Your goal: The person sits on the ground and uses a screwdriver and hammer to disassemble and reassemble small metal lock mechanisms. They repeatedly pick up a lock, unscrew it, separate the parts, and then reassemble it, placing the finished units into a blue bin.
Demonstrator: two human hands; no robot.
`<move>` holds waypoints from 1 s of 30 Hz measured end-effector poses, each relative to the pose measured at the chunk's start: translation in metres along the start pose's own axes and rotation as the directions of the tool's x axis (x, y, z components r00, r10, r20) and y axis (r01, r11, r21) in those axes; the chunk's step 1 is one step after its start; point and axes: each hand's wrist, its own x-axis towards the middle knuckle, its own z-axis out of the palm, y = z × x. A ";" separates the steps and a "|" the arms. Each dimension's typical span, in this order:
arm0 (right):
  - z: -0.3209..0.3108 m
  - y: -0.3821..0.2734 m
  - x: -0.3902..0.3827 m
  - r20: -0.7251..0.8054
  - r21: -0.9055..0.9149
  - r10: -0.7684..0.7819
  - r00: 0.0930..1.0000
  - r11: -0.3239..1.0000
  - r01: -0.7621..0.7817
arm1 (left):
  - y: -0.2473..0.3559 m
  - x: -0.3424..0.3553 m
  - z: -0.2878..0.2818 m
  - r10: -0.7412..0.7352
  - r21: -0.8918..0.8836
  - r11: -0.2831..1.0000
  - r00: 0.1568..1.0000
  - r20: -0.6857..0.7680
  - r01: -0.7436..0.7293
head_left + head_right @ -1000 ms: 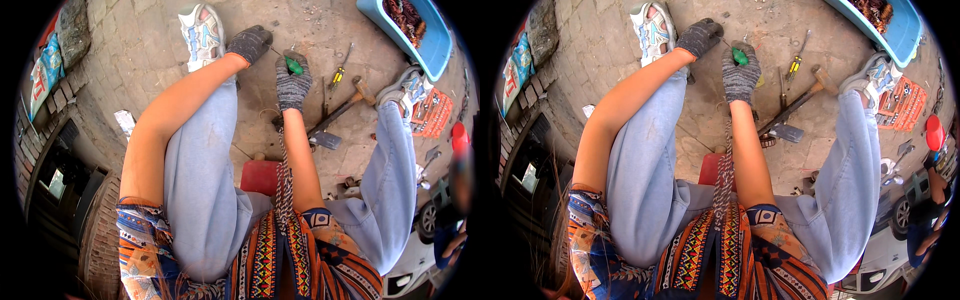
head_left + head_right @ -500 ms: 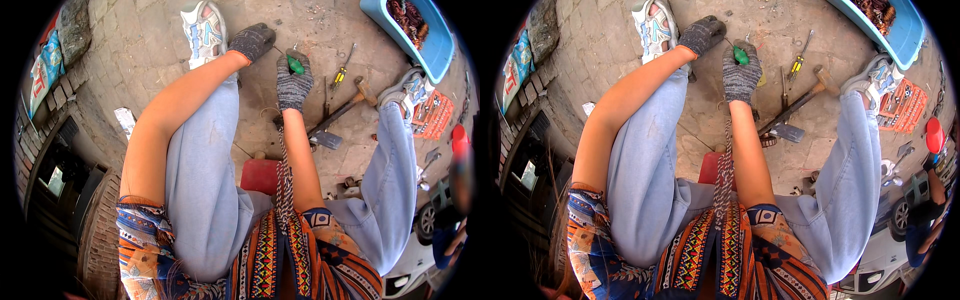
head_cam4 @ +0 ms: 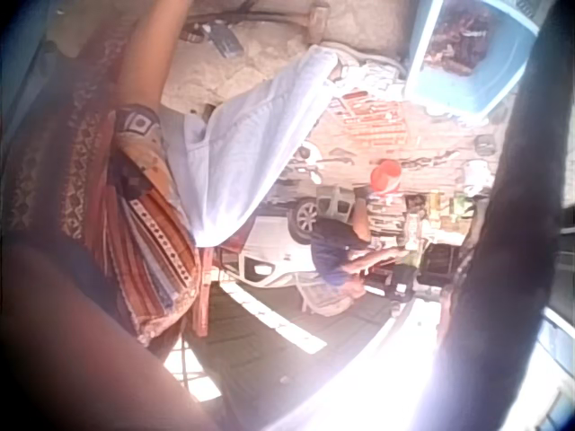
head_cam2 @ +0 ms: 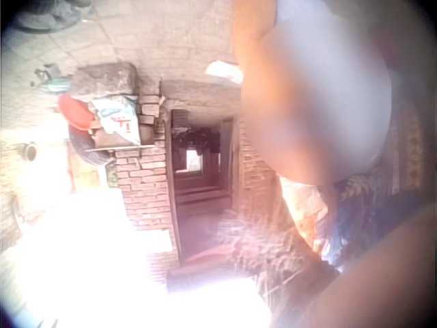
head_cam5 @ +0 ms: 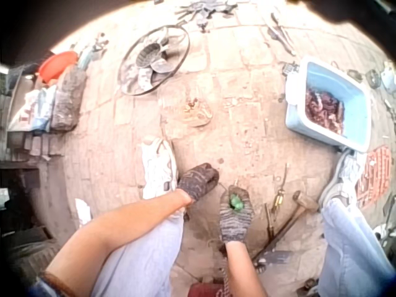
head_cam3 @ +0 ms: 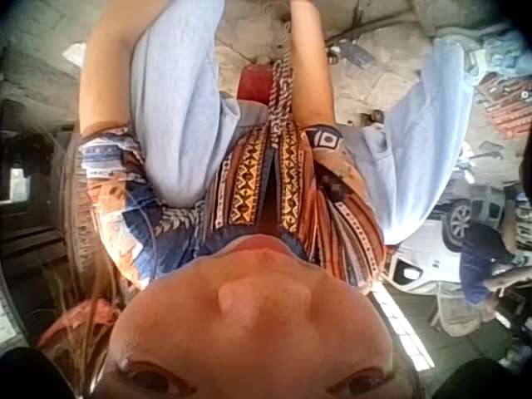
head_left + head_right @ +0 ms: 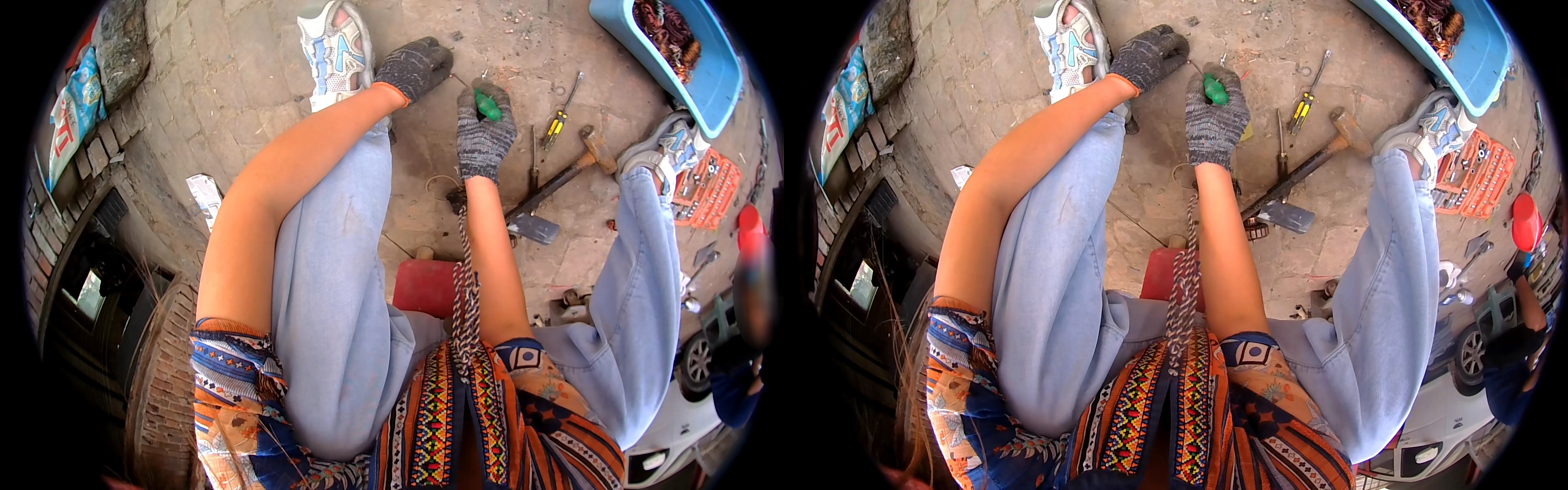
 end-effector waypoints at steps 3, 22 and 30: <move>0.001 -0.002 -0.004 0.021 -0.072 -0.062 0.998 0.995 0.063 | 0.003 0.001 -0.001 -0.015 0.006 1.000 1.000 0.001 0.015; 0.001 -0.007 -0.002 0.017 -0.013 -0.031 0.999 0.999 0.031 | -0.002 0.001 0.003 0.007 -0.021 1.000 1.000 -0.012 -0.007; 0.002 0.000 0.001 0.009 -0.016 -0.051 0.999 0.999 0.052 | 0.001 0.001 0.001 -0.001 -0.028 1.000 1.000 -0.022 0.000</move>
